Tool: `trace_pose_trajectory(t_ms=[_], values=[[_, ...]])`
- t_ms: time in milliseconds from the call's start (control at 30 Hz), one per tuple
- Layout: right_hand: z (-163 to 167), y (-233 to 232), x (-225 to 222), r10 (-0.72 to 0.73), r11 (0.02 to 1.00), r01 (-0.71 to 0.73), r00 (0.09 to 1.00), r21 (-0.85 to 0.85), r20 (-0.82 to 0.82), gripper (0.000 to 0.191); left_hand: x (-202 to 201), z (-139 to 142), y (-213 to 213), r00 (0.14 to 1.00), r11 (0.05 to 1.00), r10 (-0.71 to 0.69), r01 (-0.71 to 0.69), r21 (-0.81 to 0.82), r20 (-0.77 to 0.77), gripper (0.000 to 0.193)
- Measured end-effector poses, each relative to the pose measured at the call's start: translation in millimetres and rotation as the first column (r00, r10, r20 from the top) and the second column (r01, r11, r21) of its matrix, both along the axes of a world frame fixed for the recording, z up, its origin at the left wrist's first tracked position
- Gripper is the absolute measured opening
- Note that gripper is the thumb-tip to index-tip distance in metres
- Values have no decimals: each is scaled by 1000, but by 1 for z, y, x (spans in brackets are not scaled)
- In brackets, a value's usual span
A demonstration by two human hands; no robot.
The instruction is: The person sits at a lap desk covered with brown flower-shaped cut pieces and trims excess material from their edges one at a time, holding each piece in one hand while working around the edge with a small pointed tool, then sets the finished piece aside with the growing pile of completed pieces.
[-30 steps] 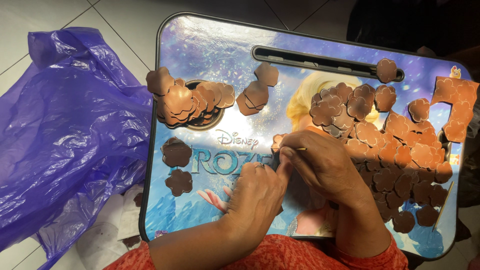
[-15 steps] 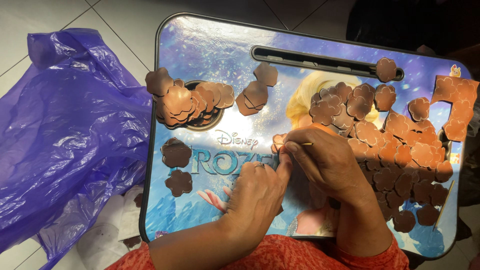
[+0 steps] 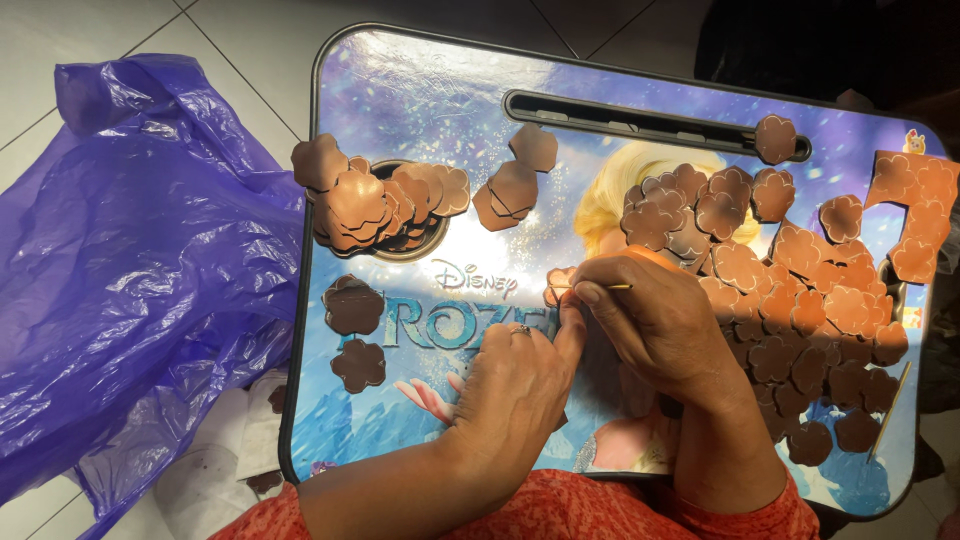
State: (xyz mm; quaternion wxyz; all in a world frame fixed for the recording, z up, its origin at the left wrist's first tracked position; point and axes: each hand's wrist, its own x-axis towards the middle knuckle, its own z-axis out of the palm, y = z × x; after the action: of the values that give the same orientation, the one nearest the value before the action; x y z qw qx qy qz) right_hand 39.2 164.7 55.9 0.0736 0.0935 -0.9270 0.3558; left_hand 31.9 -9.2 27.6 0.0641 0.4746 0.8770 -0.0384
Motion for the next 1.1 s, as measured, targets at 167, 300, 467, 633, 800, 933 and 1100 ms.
trace_pose_trajectory(t_ms=[167, 300, 467, 633, 800, 933, 1100], values=[[-1, 0, 0, -14, 1000, 14, 1000, -10, -11, 6, 0, 2, -1, 1000, 1000, -5, 4, 4, 7, 70], [-2, -1, 0, -1, 1000, 1, 1000, -22, -5, 6, -1, 0, -1, 999, 1000, -3, 3, 10, 40, 71], [-1, 0, 0, 2, 1000, -2, 1000, -8, -3, 5, 0, -2, -1, 1000, 999, 7, -8, 31, 28, 71], [1, 0, -1, 14, 1000, -14, 1000, 9, -16, 6, 0, 0, -1, 1000, 1000, 6, -6, 19, 23, 70], [1, -5, -1, 1, 999, -2, 1000, -41, -23, 9, -1, 4, -2, 999, 999, -32, 32, -25, -1, 72], [2, -4, -3, 5, 1000, -6, 998, -10, -56, 10, -1, 6, -3, 995, 996, -66, 61, -60, -78, 72], [2, -3, -3, 5, 1000, -6, 998, -21, -70, 10, -4, 9, -3, 996, 998, -50, 48, -28, -80, 66]])
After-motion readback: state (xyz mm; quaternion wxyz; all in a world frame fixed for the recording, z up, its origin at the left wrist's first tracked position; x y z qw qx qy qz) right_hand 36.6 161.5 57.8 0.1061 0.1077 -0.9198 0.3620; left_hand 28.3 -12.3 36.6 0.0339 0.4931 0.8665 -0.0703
